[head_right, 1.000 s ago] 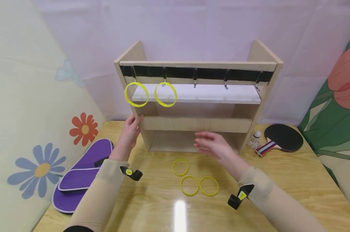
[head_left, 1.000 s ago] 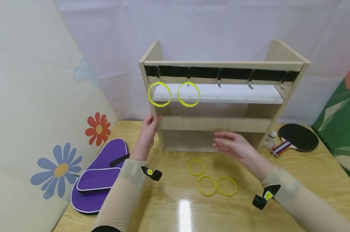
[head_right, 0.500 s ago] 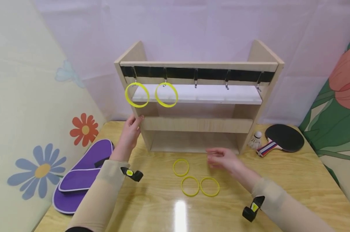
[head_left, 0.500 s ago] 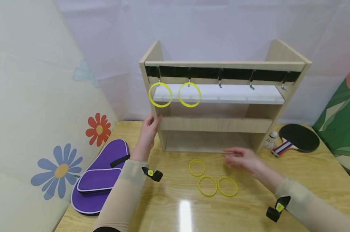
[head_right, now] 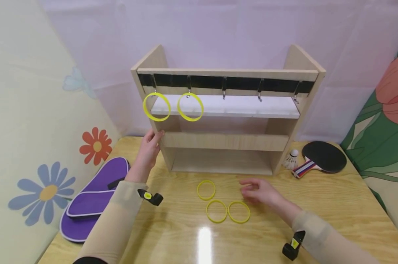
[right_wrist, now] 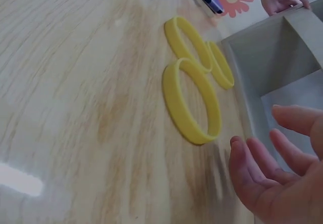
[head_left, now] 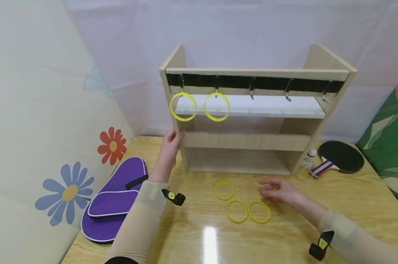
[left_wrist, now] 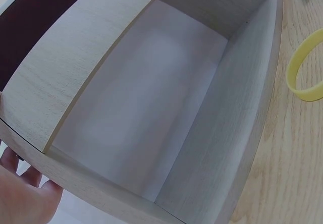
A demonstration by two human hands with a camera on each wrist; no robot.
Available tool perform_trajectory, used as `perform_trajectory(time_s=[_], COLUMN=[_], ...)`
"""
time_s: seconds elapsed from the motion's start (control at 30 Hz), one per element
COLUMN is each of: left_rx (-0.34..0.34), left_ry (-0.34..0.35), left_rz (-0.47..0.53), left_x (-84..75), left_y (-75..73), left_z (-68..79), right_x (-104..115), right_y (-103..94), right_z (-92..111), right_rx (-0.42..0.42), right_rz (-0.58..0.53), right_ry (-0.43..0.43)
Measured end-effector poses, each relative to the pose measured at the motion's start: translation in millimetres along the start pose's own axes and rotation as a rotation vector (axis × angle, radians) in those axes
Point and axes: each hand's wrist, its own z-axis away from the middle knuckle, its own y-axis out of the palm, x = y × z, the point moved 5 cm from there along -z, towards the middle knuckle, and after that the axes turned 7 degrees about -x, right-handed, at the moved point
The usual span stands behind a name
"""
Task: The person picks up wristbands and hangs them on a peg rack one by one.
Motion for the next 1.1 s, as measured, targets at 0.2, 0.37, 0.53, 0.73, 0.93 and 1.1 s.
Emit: perform_trajectory(time_s=[0.2,0.37,0.53,0.73,0.93,1.1], left_rx=[0.004,0.005,0.001,0.007,0.003,0.001], left_ry=[-0.003,0.006,0.007,0.010,-0.008,-0.012], left_rz=[-0.008,-0.005,-0.004,-0.007,-0.010,-0.014], left_x=[0.8,-0.1,-1.1,-0.5,0.6,1.2], left_y=[-1.5,-1.8,-1.1,-0.4,-0.7,-1.3], left_z=[-0.4,0.5,1.4,0.4,0.2,0.2], right_x=[-5.6,-8.2,-10.7,-14.7,-17.3,-17.4], right_y=[0.1,1.1,1.4,4.0,6.6,9.0], right_z=[2.6,2.9,3.3,3.6,2.3,3.8], right_rx=[0.019,0.041,0.058,0.096,0.062,0.035], right_rz=[0.052,0.083,0.118,0.144,0.200,0.253], right_ry=[-0.001,-0.012,-0.023,-0.060,-0.083,-0.123])
